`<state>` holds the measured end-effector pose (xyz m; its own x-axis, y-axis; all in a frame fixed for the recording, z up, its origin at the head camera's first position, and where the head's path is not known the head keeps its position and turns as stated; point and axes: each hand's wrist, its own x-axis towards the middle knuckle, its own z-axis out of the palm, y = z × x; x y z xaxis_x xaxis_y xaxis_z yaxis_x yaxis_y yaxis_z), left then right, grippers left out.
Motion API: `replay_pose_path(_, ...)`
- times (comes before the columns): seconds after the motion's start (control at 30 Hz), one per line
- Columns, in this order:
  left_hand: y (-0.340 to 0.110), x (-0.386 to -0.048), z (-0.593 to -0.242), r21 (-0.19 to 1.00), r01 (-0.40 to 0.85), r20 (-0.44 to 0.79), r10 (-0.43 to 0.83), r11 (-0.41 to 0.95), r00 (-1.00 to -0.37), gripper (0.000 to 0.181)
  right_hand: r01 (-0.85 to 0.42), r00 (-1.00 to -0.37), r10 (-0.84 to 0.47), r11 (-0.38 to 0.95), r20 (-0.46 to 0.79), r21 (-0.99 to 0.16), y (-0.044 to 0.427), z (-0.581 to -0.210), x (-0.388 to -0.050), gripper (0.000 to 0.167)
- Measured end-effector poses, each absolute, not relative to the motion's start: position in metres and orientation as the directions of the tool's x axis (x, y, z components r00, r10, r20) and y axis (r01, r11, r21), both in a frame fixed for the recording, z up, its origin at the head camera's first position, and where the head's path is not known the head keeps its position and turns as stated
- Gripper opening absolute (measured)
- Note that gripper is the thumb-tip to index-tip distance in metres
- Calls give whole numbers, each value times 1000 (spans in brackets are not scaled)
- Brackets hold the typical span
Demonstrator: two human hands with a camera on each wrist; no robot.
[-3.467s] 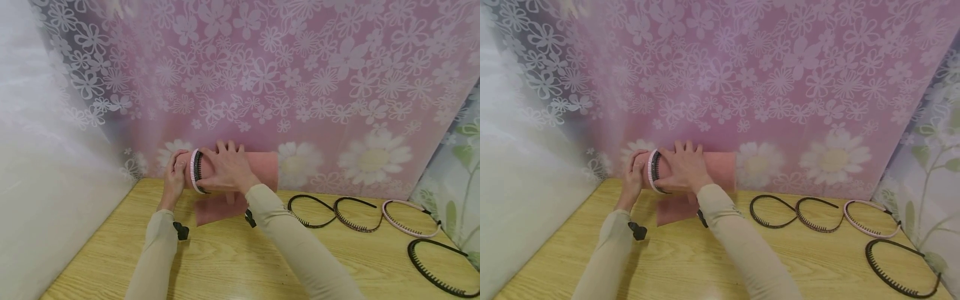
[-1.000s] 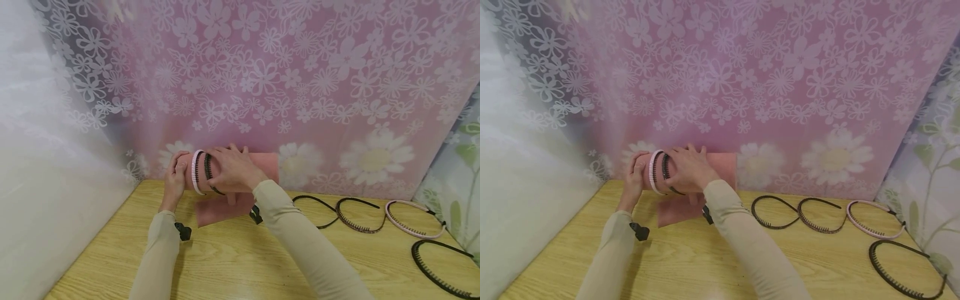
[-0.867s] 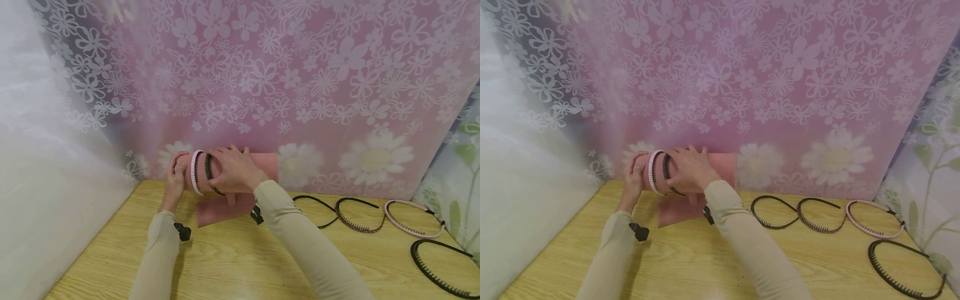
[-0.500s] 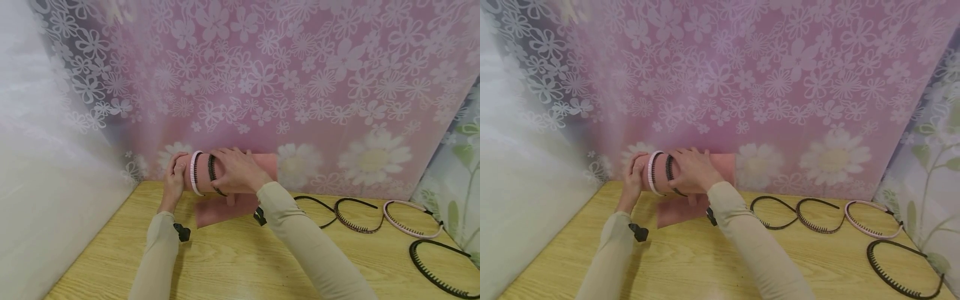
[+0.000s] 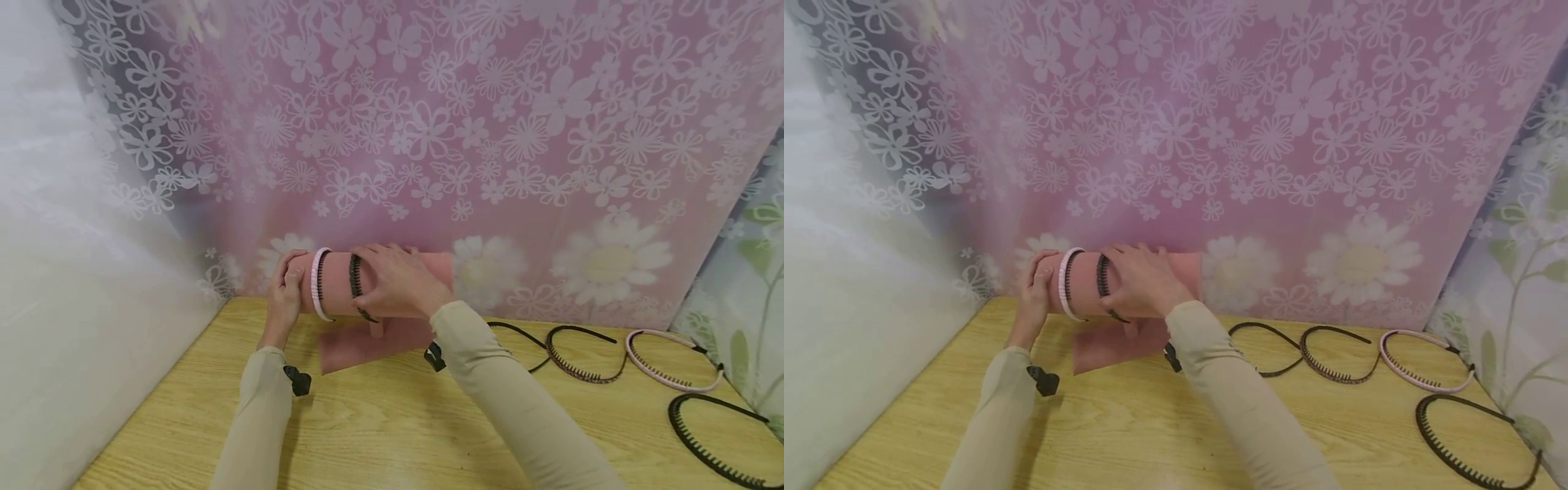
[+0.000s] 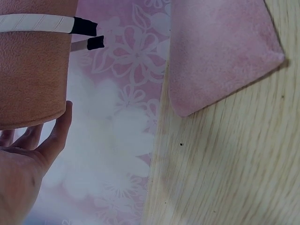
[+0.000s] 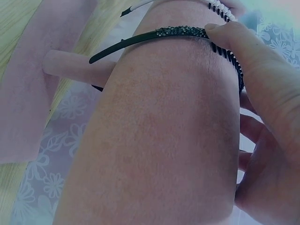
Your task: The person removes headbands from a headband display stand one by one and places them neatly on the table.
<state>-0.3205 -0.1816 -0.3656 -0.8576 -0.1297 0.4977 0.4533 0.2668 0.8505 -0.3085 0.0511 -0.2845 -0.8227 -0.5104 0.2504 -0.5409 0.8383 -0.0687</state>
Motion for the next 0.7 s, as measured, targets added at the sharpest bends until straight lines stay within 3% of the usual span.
replay_pose_path(0.7, -185, -318, -367, 847, 469, 507, -112, 250, -855, 40, -520, -833, -490, 852, 256, -62, 73, -284, -295, 85)
